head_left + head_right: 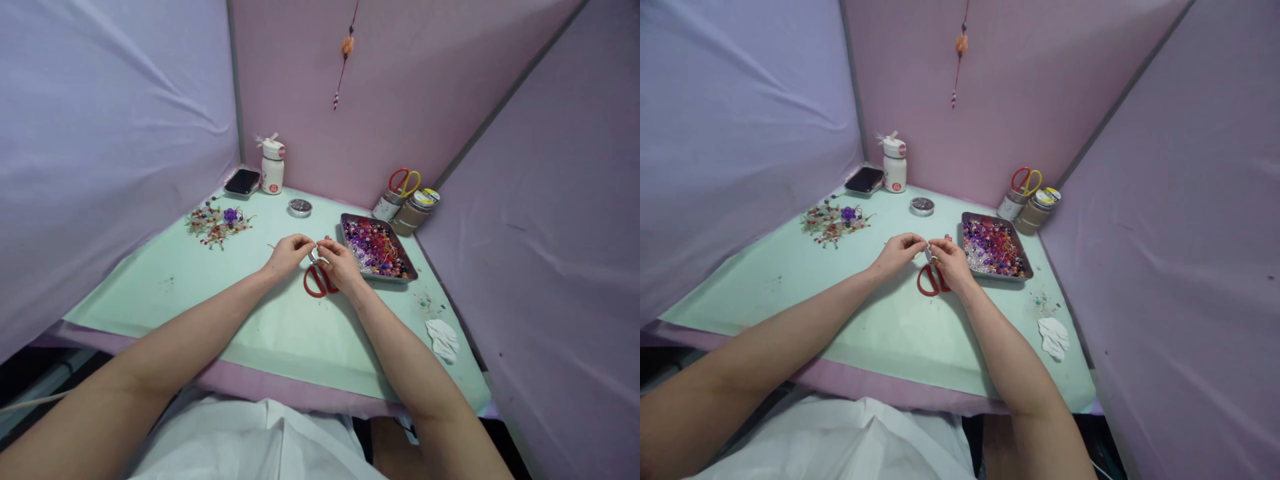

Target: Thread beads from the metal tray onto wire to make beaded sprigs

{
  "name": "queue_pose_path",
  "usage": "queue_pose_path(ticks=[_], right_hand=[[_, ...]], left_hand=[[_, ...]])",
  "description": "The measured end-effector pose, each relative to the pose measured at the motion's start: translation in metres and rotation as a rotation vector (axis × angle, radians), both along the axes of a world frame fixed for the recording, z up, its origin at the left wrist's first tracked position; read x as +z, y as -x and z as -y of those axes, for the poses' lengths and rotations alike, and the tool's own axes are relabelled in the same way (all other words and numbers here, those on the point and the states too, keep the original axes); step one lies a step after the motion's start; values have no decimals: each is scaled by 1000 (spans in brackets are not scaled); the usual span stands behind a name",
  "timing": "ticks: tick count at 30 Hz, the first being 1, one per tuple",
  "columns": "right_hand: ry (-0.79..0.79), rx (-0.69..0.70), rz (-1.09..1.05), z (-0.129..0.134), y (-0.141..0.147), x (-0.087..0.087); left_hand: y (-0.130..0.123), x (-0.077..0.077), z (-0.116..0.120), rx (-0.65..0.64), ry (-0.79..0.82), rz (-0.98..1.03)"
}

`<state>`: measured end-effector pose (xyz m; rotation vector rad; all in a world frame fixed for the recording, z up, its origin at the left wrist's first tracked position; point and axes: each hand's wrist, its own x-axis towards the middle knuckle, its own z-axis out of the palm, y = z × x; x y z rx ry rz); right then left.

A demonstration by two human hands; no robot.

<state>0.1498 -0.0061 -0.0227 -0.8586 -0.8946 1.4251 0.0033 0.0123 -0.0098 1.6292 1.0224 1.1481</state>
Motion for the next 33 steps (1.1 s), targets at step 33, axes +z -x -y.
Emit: queue_pose_path(ticks=[33], right_hand=[[-128,-96,179,-3,0,-8]], left_hand=[[-2,-1,2,-11,28,47]])
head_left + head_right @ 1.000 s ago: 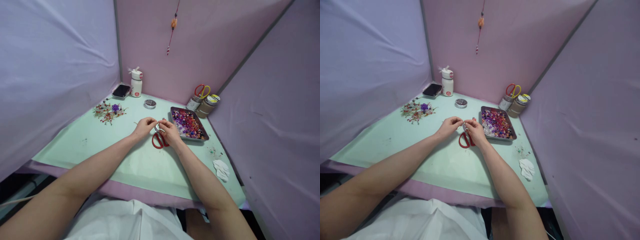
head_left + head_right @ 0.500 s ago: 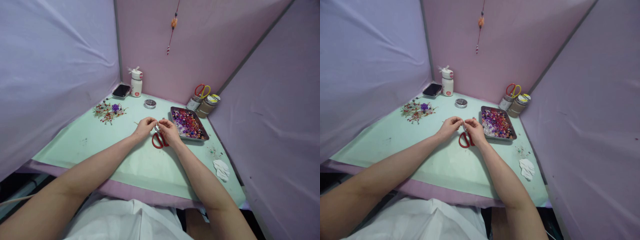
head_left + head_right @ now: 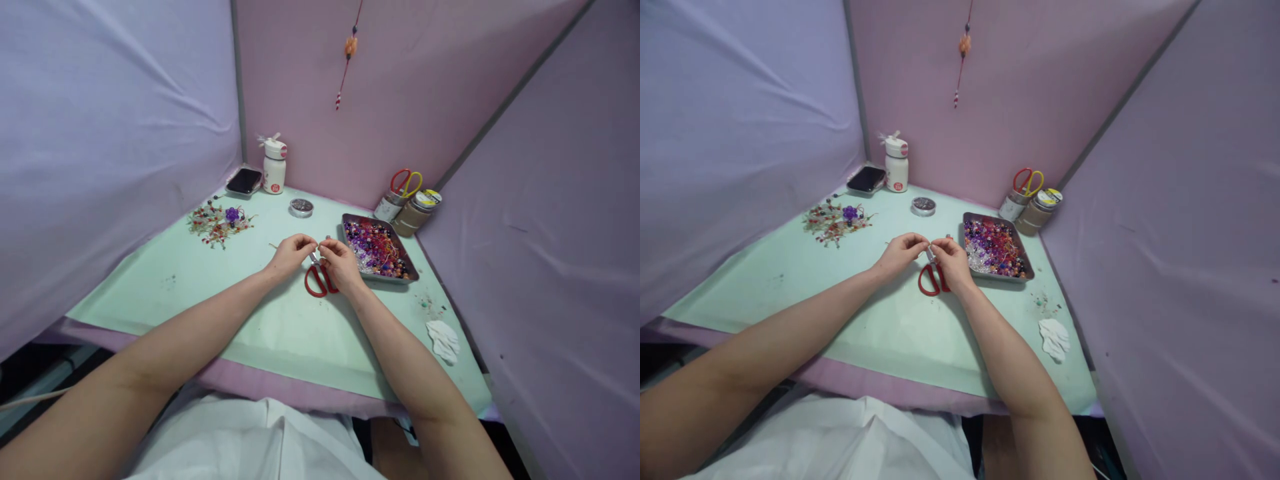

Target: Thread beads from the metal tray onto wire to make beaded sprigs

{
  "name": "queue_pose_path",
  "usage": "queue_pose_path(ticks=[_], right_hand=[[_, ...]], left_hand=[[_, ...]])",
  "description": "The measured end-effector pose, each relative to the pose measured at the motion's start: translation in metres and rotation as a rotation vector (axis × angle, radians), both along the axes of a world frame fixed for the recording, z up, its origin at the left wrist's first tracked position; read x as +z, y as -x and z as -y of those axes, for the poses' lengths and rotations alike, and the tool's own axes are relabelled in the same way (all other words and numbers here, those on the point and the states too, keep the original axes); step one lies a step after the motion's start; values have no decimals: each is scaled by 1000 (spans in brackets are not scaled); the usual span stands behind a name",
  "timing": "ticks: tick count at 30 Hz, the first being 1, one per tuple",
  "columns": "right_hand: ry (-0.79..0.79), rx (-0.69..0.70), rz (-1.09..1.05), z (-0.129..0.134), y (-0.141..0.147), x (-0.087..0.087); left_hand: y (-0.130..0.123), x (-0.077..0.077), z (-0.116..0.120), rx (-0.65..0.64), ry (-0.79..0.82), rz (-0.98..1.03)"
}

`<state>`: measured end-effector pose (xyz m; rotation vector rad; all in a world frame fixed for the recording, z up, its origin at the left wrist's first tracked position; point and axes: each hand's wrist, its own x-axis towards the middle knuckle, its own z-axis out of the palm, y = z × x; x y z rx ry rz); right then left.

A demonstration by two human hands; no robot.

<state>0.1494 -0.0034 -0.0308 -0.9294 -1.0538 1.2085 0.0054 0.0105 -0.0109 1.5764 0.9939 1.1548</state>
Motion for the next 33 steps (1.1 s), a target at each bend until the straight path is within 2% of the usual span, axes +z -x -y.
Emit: queue_pose_path(ticks=[17,33], right_hand=[[2,-18,18,2,3,2],[-10,-30,44,0,1,-1]], left_hand=[[-4,-1,2,34,21,29],[-4,-1,2,2,23,6]])
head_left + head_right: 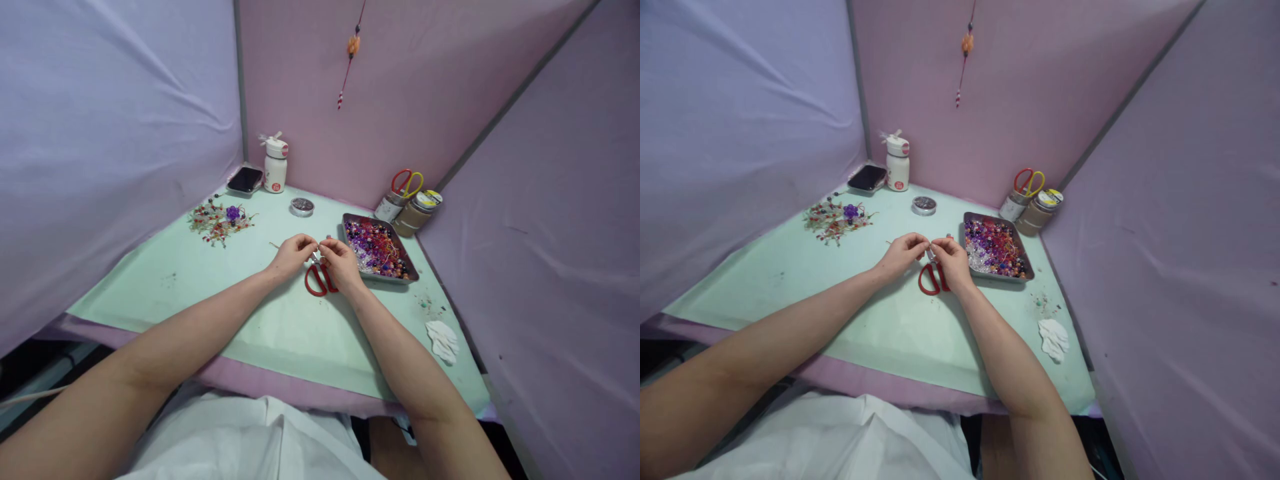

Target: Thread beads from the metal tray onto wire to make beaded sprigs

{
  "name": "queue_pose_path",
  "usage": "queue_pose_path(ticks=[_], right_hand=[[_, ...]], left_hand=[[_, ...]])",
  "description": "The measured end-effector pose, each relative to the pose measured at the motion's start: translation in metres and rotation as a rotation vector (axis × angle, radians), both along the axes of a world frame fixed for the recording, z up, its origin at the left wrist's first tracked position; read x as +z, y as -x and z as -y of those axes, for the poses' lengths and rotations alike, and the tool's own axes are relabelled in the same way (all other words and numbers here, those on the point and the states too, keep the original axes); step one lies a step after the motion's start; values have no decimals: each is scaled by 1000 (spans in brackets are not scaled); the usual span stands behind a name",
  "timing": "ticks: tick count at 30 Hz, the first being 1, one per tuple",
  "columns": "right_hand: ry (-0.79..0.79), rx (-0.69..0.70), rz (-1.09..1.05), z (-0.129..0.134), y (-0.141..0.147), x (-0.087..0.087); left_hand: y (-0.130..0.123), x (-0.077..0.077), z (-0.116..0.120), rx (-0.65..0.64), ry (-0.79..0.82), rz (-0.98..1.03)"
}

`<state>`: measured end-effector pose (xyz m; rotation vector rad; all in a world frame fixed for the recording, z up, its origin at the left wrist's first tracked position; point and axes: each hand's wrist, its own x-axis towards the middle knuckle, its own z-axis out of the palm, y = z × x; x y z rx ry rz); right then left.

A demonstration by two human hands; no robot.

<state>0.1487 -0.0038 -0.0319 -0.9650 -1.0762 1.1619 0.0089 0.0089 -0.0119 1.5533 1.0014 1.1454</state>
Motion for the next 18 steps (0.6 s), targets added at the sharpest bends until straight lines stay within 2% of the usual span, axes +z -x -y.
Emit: queue_pose_path(ticks=[18], right_hand=[[-42,-63,101,3,-1,5]], left_hand=[[2,2,-1,-14,29,37]])
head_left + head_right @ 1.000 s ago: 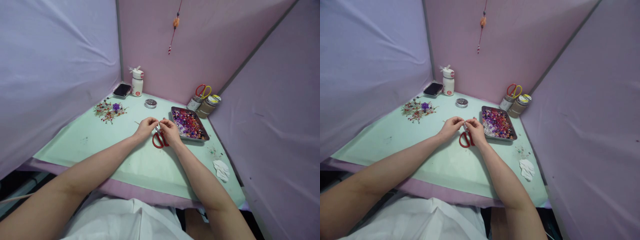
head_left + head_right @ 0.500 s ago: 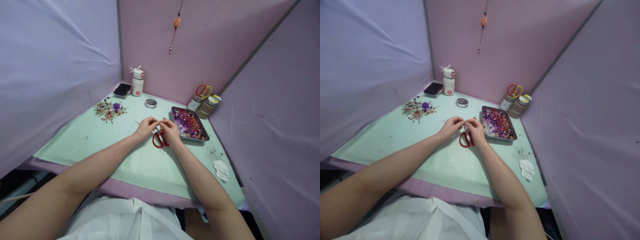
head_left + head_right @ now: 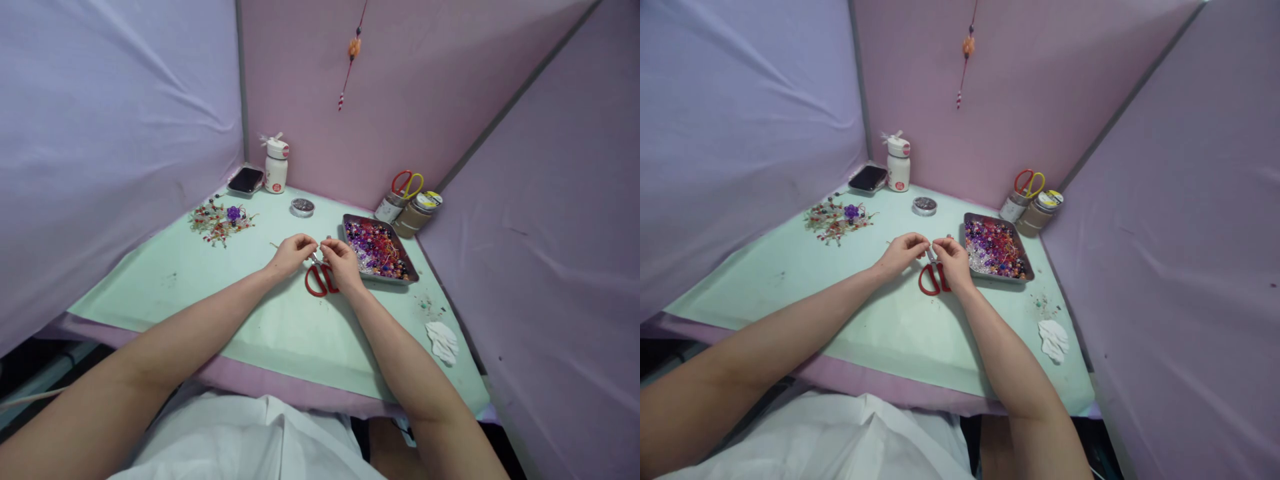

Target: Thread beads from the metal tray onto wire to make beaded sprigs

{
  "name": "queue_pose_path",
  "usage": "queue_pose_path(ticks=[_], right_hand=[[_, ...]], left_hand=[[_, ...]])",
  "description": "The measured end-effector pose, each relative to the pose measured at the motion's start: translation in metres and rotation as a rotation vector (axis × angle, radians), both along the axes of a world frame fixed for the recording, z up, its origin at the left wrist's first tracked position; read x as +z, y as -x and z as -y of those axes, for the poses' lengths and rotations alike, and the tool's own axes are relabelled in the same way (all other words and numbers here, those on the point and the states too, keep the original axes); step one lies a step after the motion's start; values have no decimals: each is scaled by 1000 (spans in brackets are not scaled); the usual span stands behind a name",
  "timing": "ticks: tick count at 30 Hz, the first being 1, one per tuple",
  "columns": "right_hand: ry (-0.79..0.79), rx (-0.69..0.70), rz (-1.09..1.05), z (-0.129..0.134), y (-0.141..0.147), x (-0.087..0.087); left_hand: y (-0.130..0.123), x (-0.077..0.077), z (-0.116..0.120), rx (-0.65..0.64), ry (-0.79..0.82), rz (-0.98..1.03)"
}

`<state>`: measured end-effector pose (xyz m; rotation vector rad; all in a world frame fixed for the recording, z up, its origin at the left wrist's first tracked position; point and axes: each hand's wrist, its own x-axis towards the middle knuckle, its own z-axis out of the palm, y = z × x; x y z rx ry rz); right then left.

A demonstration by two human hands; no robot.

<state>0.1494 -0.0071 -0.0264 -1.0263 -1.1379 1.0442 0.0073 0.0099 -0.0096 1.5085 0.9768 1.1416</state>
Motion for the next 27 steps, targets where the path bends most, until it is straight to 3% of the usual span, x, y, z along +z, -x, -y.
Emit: queue_pose_path(ticks=[20,27], right_hand=[[-30,29,60,-3,-1,-5],[-56,22,100,-3,-2,-4]], left_hand=[[-1,4,1,-14,20,-33],[0,0,-1,-87,75,4]])
